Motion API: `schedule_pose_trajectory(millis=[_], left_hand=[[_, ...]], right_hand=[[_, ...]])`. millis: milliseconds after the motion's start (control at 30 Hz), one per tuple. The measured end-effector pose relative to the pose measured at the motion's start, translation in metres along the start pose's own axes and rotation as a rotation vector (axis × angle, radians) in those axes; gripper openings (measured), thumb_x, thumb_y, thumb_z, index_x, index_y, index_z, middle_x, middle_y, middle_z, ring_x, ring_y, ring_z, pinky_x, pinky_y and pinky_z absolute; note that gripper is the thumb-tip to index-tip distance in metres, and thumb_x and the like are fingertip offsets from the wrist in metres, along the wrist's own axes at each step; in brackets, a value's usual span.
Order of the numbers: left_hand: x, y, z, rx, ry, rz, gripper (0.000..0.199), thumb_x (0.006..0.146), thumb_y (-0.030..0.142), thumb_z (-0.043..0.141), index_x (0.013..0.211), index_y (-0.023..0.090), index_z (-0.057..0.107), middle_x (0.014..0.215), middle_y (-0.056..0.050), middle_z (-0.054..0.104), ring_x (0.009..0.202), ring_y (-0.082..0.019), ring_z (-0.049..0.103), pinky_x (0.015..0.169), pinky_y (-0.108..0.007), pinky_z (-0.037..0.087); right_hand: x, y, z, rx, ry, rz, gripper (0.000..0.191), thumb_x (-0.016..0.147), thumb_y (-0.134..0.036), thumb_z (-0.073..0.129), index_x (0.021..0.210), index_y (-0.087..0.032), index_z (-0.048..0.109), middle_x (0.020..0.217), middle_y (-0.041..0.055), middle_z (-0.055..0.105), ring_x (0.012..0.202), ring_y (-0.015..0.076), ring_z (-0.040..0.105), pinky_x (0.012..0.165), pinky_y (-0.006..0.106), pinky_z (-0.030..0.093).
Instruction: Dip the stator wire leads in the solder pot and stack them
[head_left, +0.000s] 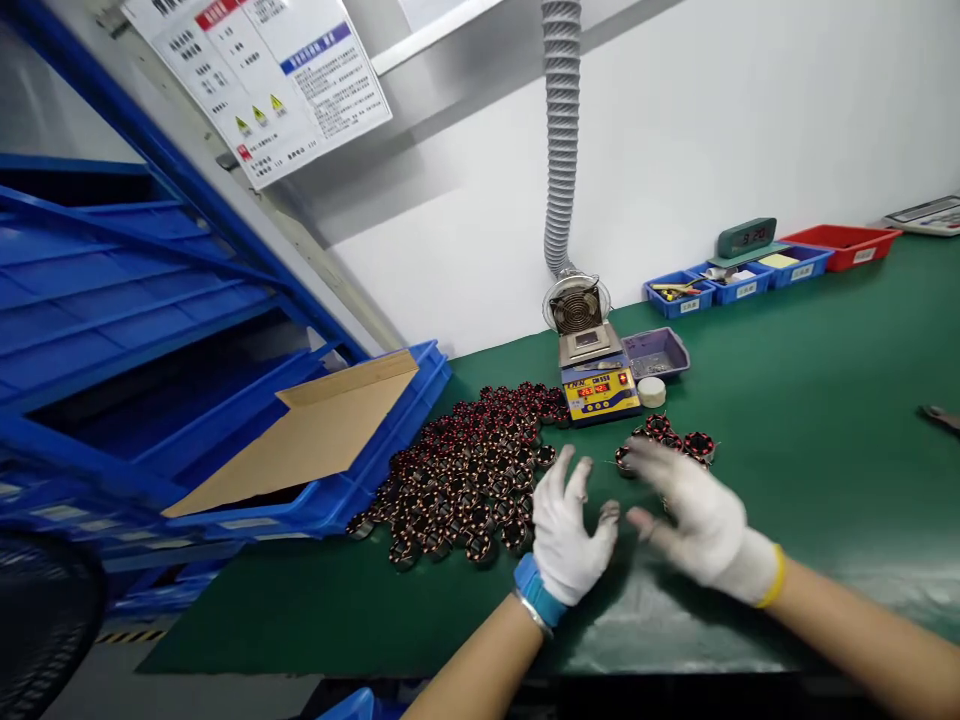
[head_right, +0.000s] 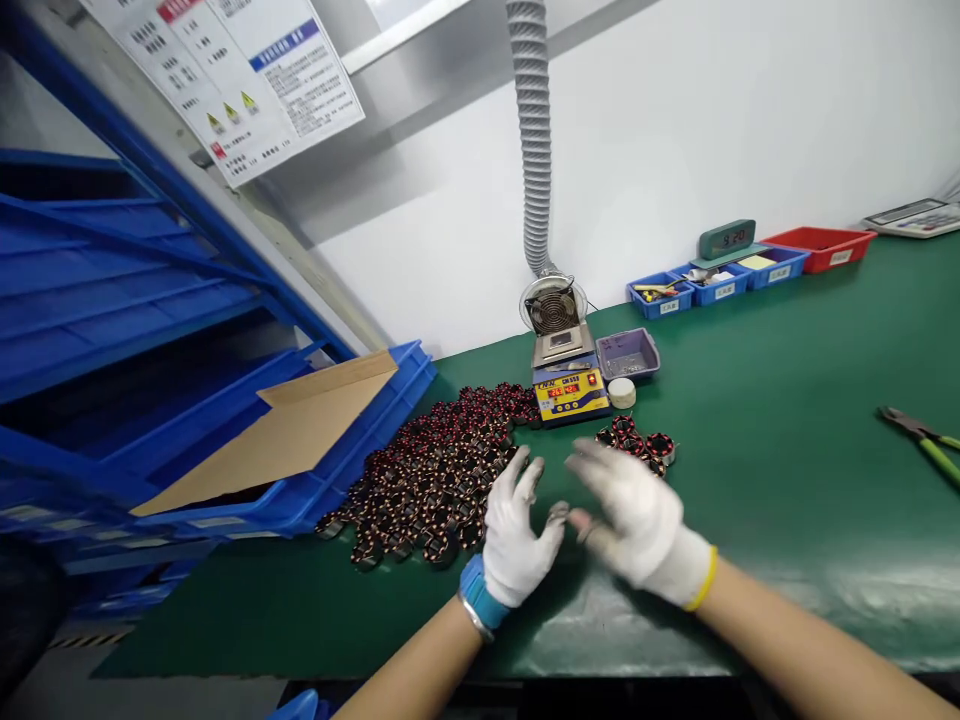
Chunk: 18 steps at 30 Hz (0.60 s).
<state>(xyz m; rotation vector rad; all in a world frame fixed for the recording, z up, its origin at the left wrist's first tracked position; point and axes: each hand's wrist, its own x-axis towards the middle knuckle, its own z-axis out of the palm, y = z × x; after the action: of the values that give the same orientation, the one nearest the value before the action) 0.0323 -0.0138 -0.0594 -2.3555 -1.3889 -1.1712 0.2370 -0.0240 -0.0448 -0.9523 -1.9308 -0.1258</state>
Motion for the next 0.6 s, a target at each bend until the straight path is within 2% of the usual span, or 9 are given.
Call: schedule_pose_trajectory(millis=[33,100,167,200,267,367,467,600], left_hand=[[0.006,0.005,0.009,-0.078,-0.003,-0.028,0.061,0.087,0.030,0.062,0.143,0.019,0.040,0.150,-0.017,0.041,0.135,-0.030,0.043,0.108,-0.051,0.042],[0.016,0.006,0.028,-0.215,-0.018,-0.104,0.058,0.085,0.028,0.063,0.139,0.018,0.044,0.147,-0.017,0.045,0.134,-0.029,0.046,0.108,-0.049,0.044],[0.022,-0.003,0.041,-0.332,-0.033,-0.217,0.049,0.085,0.028,0.063,0.131,0.017,0.051,0.141,-0.017,0.050,0.129,-0.028,0.052,0.106,-0.047,0.047],[0.024,-0.009,0.045,-0.381,-0.036,-0.277,0.044,0.086,0.029,0.062,0.127,0.016,0.054,0.139,-0.017,0.052,0.126,-0.027,0.054,0.105,-0.046,0.048],[0.025,-0.022,0.048,-0.457,-0.040,-0.375,0.039,0.087,0.030,0.060,0.123,0.015,0.057,0.136,-0.017,0.054,0.123,-0.026,0.057,0.104,-0.044,0.049],[0.024,-0.030,0.043,-0.508,-0.061,-0.426,0.038,0.087,0.031,0.060,0.122,0.014,0.058,0.136,-0.017,0.054,0.125,-0.027,0.056,0.107,-0.046,0.047],[0.023,-0.025,0.038,-0.522,-0.109,-0.400,0.038,0.085,0.029,0.063,0.120,0.015,0.060,0.136,-0.016,0.054,0.127,-0.028,0.055,0.109,-0.046,0.046],[0.023,-0.016,0.033,-0.535,-0.181,-0.374,0.038,0.083,0.028,0.066,0.118,0.018,0.061,0.136,-0.014,0.055,0.122,-0.028,0.058,0.106,-0.046,0.049]], right_hand=[[0.005,0.015,-0.015,-0.078,-0.010,0.136,0.049,0.092,-0.037,0.050,0.138,-0.022,0.044,0.135,0.0101,0.054,0.125,0.0224,0.054,0.105,0.037,0.048],[0.015,0.042,-0.039,-0.249,-0.194,0.462,0.048,0.094,-0.045,0.045,0.137,-0.025,0.047,0.131,0.0071,0.057,0.111,0.0234,0.061,0.094,0.040,0.053],[0.029,0.058,-0.050,-0.402,-0.447,0.657,0.056,0.092,-0.057,0.041,0.140,-0.029,0.047,0.136,0.0055,0.053,0.106,0.0277,0.063,0.084,0.047,0.054],[0.036,0.061,-0.050,-0.464,-0.567,0.705,0.060,0.090,-0.063,0.039,0.141,-0.031,0.046,0.139,0.0055,0.051,0.105,0.0303,0.062,0.082,0.050,0.053],[0.054,0.061,-0.043,-0.559,-0.787,0.748,0.065,0.087,-0.067,0.042,0.141,-0.031,0.047,0.139,0.0078,0.050,0.107,0.0344,0.060,0.080,0.055,0.052],[0.078,0.054,-0.025,-0.639,-1.012,0.759,0.059,0.085,-0.059,0.049,0.135,-0.028,0.051,0.131,0.0103,0.054,0.110,0.0362,0.059,0.081,0.057,0.049],[0.091,0.052,-0.012,-0.654,-1.119,0.729,0.050,0.086,-0.050,0.050,0.128,-0.025,0.053,0.127,0.0114,0.056,0.110,0.0353,0.059,0.081,0.053,0.049],[0.093,0.055,-0.007,-0.675,-1.132,0.700,0.051,0.083,-0.036,0.052,0.132,-0.026,0.047,0.134,0.0111,0.051,0.107,0.0327,0.060,0.080,0.049,0.050]])
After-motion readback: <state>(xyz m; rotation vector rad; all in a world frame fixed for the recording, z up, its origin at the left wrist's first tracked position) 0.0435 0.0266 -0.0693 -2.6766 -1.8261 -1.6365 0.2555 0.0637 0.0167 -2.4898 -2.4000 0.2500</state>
